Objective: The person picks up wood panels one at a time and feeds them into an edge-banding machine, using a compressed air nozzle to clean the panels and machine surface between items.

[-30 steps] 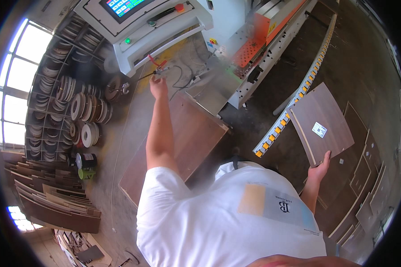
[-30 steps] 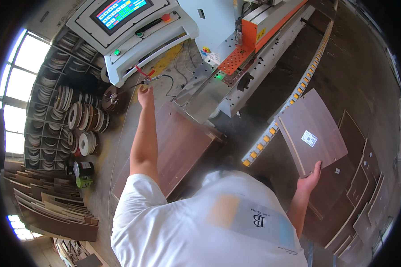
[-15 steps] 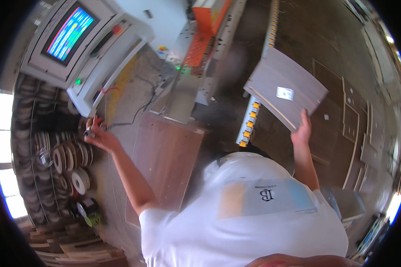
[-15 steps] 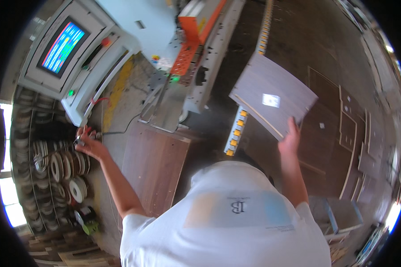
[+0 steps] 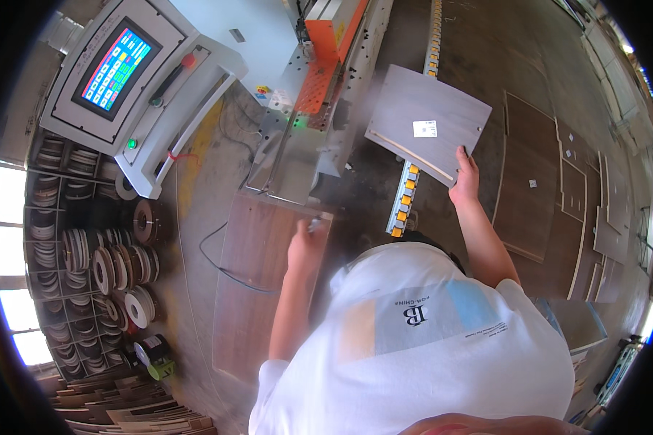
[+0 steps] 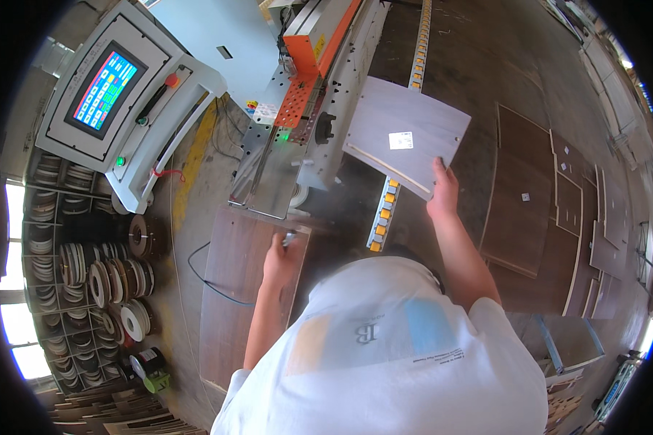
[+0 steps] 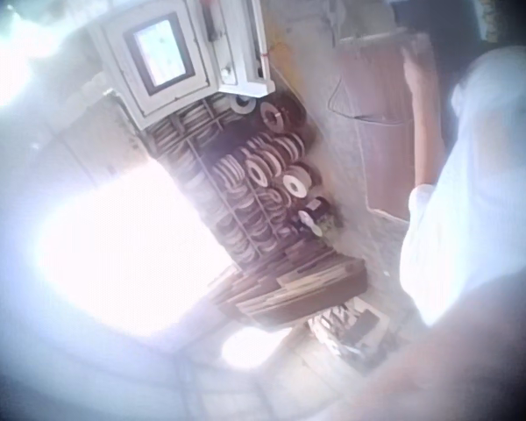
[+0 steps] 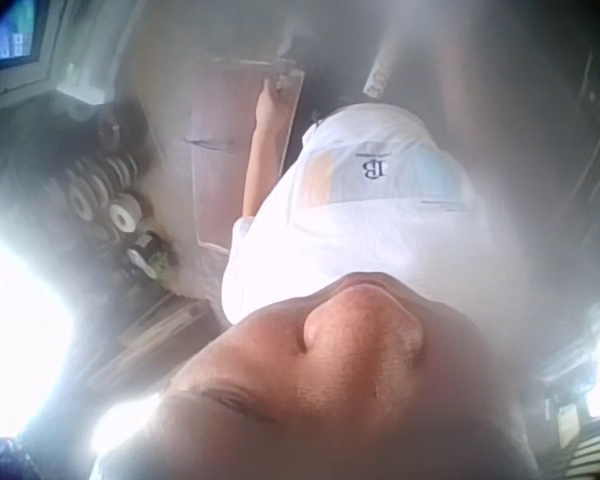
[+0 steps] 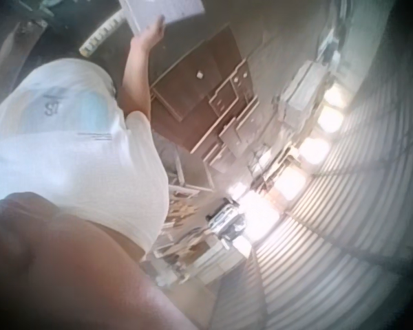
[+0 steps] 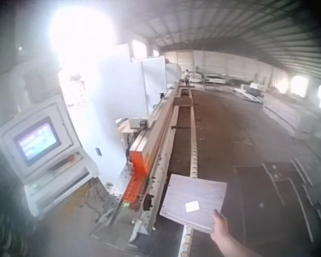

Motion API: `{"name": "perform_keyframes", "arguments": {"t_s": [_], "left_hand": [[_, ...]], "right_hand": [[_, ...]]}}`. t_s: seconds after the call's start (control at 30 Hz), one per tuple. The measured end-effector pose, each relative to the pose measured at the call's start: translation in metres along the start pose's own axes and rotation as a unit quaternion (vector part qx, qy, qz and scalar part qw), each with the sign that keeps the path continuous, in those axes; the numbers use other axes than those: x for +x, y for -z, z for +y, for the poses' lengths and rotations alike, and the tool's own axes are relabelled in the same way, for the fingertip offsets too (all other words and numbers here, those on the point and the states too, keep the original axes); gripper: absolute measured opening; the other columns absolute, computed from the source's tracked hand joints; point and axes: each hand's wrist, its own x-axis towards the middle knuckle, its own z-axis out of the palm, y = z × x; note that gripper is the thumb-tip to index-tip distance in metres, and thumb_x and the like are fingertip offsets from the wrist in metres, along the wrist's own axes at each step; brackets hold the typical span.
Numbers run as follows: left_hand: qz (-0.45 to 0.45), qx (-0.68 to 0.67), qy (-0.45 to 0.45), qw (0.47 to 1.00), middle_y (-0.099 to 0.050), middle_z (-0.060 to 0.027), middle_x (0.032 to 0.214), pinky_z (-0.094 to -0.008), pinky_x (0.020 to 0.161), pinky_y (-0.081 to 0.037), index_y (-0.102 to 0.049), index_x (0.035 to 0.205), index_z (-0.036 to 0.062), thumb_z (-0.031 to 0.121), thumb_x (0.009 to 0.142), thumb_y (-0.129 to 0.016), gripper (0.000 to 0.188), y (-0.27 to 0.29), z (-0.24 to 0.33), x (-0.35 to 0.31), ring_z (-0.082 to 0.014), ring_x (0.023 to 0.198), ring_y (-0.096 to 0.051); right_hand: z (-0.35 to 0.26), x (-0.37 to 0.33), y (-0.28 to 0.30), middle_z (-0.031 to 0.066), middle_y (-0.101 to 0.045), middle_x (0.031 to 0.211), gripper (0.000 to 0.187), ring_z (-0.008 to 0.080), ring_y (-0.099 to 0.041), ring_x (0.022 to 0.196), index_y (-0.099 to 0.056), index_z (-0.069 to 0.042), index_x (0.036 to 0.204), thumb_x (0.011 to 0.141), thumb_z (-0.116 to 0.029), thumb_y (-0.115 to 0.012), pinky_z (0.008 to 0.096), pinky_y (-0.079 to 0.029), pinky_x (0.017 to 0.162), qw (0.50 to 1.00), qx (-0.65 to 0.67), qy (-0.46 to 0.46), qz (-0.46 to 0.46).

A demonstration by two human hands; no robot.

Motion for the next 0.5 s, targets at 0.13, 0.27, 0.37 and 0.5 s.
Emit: {"name": "perform_keyframes", "arguments": {"t_s": [0.13,0.27,0.37,0.5], "left_hand": [[-0.071,0.064,0.014,0.995,-0.07,-0.0267,0.105,-0.0512,0.087,-0.051,-0.054,0.124,0.009,0.046,0.097,-0.055,0.046,0.005,-0.021,-0.019,-0.0455,0.103,-0.065],[-0.14,0.134,-0.091,0.977,-0.07,-0.0183,0.085,-0.0428,0.075,-0.052,-0.055,0.119,0.0088,0.035,0.096,-0.064,0.035,0.0,-0.025,-0.039,-0.0373,0.082,-0.069],[-0.061,-0.086,0.037,0.994,-0.068,-0.0122,0.081,-0.0369,0.07,-0.052,-0.056,0.117,0.0064,0.031,0.097,-0.066,0.033,-0.027,-0.067,-0.028,-0.0238,0.076,-0.066],[-0.167,-0.076,0.076,0.98,-0.066,-0.0077,0.081,-0.033,0.067,-0.051,-0.059,0.117,0.0051,0.029,0.098,-0.066,0.031,-0.032,-0.048,-0.04,-0.0157,0.076,-0.064]], "right_hand": [[0.004,0.004,0.007,0.0056,-0.058,0.135,0.054,0.0207,-0.054,0.125,-0.052,-0.005,0.138,0.096,-0.035,-0.068,0.0366,-0.042,0.106,0.996,0.075,-0.033,-0.042],[0.005,0.006,0.01,0.0055,-0.056,0.139,0.058,0.0222,-0.052,0.13,-0.047,-0.005,0.143,0.098,-0.037,-0.065,0.0383,-0.041,0.109,0.995,0.073,-0.061,-0.04],[0.002,-0.001,-0.002,0.0066,-0.056,0.14,0.056,0.0231,-0.051,0.131,-0.046,-0.006,0.144,0.1,-0.037,-0.062,0.039,-0.041,0.11,0.989,0.105,-0.091,-0.047],[0.012,-0.01,-0.003,0.0084,-0.057,0.139,0.052,0.0244,-0.053,0.129,-0.05,-0.006,0.141,0.102,-0.038,-0.059,0.0401,-0.042,0.109,0.972,0.157,-0.159,-0.08]]}}
